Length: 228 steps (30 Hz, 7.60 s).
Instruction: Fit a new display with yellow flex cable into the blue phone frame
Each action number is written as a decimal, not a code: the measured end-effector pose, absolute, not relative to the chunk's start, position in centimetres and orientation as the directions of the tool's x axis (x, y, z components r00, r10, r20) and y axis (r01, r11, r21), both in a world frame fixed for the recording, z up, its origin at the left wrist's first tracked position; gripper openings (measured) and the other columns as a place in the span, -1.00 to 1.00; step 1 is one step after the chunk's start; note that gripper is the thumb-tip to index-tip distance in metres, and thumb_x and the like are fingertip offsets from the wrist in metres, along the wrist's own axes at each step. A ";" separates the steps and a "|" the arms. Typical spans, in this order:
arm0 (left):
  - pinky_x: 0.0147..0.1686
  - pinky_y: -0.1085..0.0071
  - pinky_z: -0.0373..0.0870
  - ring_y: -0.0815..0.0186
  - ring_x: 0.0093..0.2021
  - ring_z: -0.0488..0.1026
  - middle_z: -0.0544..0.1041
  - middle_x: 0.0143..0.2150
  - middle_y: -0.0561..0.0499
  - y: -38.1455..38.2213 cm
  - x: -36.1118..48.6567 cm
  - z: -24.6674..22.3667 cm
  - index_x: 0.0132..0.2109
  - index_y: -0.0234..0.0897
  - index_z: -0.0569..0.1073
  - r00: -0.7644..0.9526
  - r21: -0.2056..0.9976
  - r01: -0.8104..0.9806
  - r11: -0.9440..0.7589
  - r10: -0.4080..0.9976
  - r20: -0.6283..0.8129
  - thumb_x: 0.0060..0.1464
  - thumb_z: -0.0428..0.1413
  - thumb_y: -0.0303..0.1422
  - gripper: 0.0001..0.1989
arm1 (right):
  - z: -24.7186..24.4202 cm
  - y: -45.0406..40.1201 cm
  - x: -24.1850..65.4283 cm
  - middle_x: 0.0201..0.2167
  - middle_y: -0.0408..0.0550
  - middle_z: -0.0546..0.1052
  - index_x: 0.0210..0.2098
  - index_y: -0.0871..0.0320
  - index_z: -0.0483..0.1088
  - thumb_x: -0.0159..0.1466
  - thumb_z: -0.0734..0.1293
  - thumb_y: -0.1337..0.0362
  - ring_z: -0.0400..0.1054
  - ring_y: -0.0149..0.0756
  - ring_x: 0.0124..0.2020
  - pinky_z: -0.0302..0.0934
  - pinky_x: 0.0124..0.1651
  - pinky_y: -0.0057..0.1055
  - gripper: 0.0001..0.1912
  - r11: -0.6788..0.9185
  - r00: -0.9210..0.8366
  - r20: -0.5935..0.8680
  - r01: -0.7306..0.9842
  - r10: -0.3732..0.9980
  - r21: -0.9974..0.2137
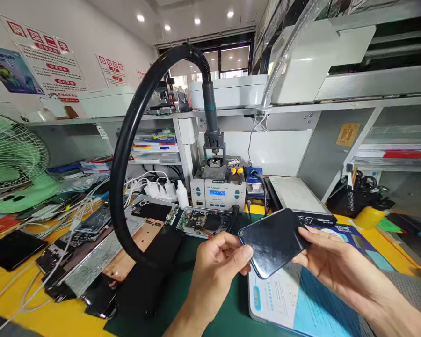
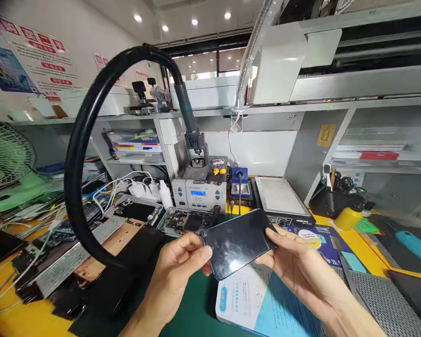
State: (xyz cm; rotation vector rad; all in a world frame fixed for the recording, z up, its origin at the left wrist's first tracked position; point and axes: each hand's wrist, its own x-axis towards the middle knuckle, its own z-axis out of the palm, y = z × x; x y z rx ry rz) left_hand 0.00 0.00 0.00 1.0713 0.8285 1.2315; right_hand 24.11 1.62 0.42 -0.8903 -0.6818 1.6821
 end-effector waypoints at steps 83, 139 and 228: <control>-0.21 0.52 0.49 0.33 -0.23 0.59 0.68 -0.24 0.04 -0.6 -0.6 0.4 -0.08 -0.17 0.59 0.002 0.923 -0.278 -0.267 0.960 0.278 0.21 0.23 -0.29 -0.85 | -0.3 -2.9 18.8 -0.38 -0.19 0.48 -0.13 0.05 0.56 0.38 0.36 0.09 0.28 -0.33 -0.38 0.35 -0.25 -0.40 -0.79 -0.159 -0.551 -0.131 -0.002 0.824 -0.987; -0.41 0.49 0.54 0.37 -0.33 0.48 0.51 -0.16 0.02 -0.7 0.1 -0.2 0.20 -0.16 0.33 -0.087 0.949 -0.220 -0.224 0.974 0.210 0.21 0.21 -0.31 -0.55 | -0.8 -1.7 19.8 -0.44 -0.22 0.49 -0.31 0.14 0.50 0.29 0.45 0.04 0.28 -0.44 -0.45 0.24 -0.38 -0.55 -0.73 -0.159 -0.356 -0.141 -0.021 0.924 -0.987; -0.12 0.30 0.54 0.07 -0.11 0.60 0.69 -0.17 -0.15 -2.0 2.4 -1.2 0.01 -0.34 0.56 0.046 0.902 -0.415 0.115 0.993 -0.106 0.22 0.07 0.07 -0.45 | -2.3 -3.7 17.0 -0.36 -0.07 0.55 -0.15 0.13 0.53 0.37 0.33 0.32 0.45 -0.35 -0.41 0.36 -0.37 -0.43 -0.87 0.444 -0.143 0.422 0.376 0.895 -0.814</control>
